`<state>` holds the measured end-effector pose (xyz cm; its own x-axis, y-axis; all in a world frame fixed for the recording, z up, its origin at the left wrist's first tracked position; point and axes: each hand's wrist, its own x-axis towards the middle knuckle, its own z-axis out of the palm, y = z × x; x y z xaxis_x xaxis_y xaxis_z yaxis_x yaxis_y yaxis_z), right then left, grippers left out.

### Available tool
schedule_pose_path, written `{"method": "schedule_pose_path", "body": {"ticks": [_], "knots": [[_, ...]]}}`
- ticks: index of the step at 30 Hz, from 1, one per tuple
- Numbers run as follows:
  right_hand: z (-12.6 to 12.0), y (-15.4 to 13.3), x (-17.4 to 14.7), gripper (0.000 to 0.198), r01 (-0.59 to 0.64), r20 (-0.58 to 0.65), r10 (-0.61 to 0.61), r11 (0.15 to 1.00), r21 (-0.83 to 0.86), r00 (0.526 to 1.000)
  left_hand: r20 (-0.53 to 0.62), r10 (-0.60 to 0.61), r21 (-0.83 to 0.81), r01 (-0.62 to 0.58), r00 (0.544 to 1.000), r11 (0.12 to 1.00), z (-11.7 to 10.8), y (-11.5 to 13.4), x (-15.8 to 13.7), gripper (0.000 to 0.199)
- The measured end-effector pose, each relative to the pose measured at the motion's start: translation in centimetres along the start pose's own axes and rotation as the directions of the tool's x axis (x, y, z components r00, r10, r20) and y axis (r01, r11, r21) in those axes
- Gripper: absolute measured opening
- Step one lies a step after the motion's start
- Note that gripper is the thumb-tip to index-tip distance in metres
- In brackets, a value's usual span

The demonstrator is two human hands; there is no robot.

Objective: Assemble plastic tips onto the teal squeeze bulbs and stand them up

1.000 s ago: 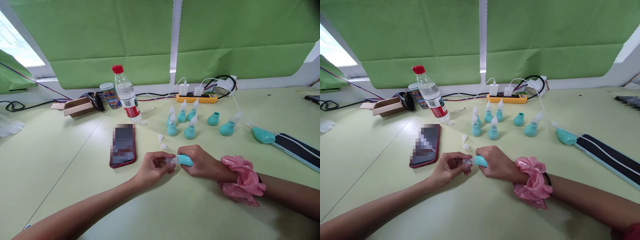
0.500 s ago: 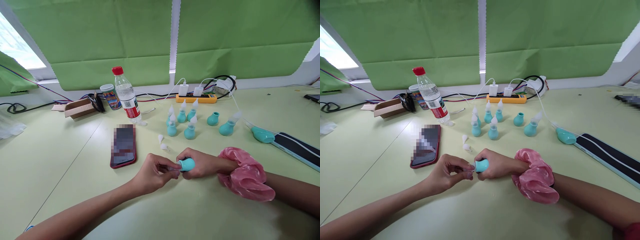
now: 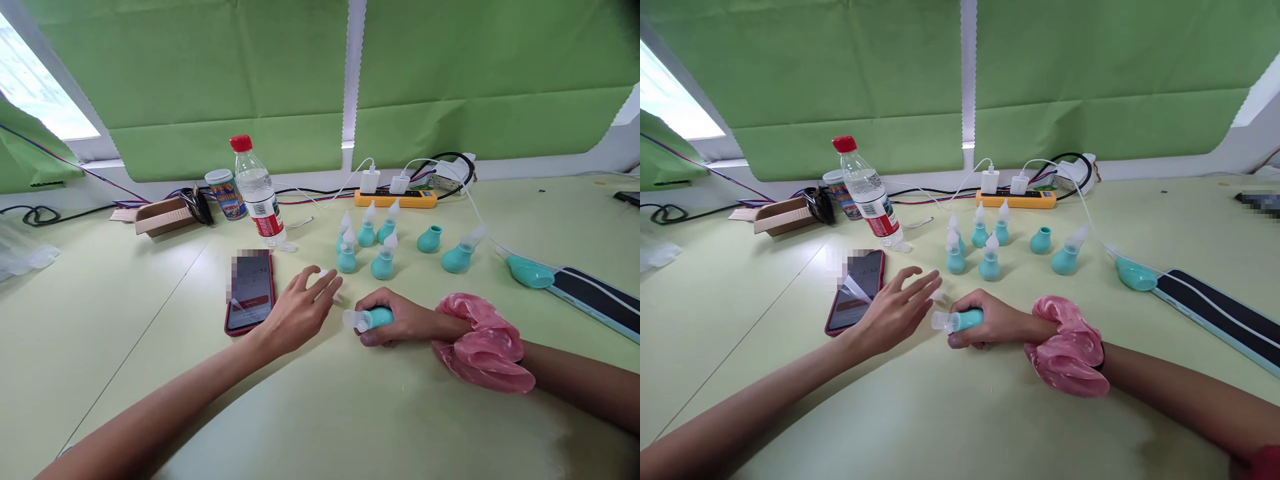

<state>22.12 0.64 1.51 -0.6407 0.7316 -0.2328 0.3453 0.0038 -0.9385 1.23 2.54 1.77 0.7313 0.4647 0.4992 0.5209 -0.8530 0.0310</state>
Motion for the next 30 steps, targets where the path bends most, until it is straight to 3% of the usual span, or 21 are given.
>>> {"method": "schedule_pose_path", "body": {"ticks": [3, 7, 9, 12, 13, 15, 17, 20, 23, 26, 30], "knots": [[0.0, -0.1, 0.0, 0.029, 0.032, 0.007, -0.032, 0.999, 0.027, 0.999, 0.134, 0.111, 0.253, -0.143, 0.985, 0.957, 0.9, -0.3, -0.5, 0.028], [0.4, -0.4, 0.0, 0.028, 0.076, -0.022, -0.075, 0.996, 0.043, 0.997, 0.149, 0.133, 0.290, -0.172, 0.980, 0.942, 1.2, -0.2, -0.9, 0.027], [0.7, -0.3, 0.1, 0.026, 0.109, -0.159, -0.110, 0.994, -0.013, 0.981, 0.108, 0.081, 0.261, -0.107, 0.991, 0.959, 1.1, 0.0, -0.8, 0.032], [1.2, 0.0, 0.4, 0.021, 0.140, -0.437, -0.228, 0.964, -0.224, 0.870, 0.033, -0.071, 0.151, 0.065, 0.997, 0.986, 0.8, 0.5, -0.4, 0.035], [1.3, 0.2, 0.5, 0.019, 0.135, -0.485, -0.265, 0.949, -0.286, 0.833, 0.016, -0.126, 0.074, 0.125, 0.992, 0.989, 0.6, 0.7, -0.3, 0.034], [1.5, 0.4, 0.5, 0.019, 0.122, -0.507, -0.301, 0.926, -0.356, 0.807, -0.017, -0.245, -0.153, 0.239, 0.969, 0.959, 0.2, 1.0, 0.1, 0.029], [1.6, 0.6, 0.5, 0.018, 0.117, -0.491, -0.311, 0.915, -0.386, 0.814, -0.021, -0.391, -0.434, 0.344, 0.920, 0.833, -0.3, 1.2, 0.5, 0.022], [1.9, 0.6, 0.4, 0.017, 0.129, -0.453, -0.333, 0.897, -0.423, 0.827, 0.090, -0.587, -0.797, 0.412, 0.805, 0.443, -0.7, 1.3, 0.8, 0.016], [2.1, 0.6, 0.2, 0.017, 0.141, -0.431, -0.354, 0.881, -0.452, 0.830, 0.262, -0.642, -0.898, 0.425, 0.721, 0.110, -0.6, 1.2, 0.9, 0.016], [2.2, 0.6, 0.2, 0.016, 0.141, -0.429, -0.365, 0.871, -0.470, 0.826, 0.372, -0.638, -0.891, 0.453, 0.675, -0.040, -0.4, 1.3, 0.8, 0.017], [2.3, 0.7, 0.1, 0.016, 0.121, -0.444, -0.379, 0.854, -0.507, 0.812, 0.403, -0.632, -0.882, 0.464, 0.662, -0.075, -0.3, 1.3, 0.7, 0.015]]}}
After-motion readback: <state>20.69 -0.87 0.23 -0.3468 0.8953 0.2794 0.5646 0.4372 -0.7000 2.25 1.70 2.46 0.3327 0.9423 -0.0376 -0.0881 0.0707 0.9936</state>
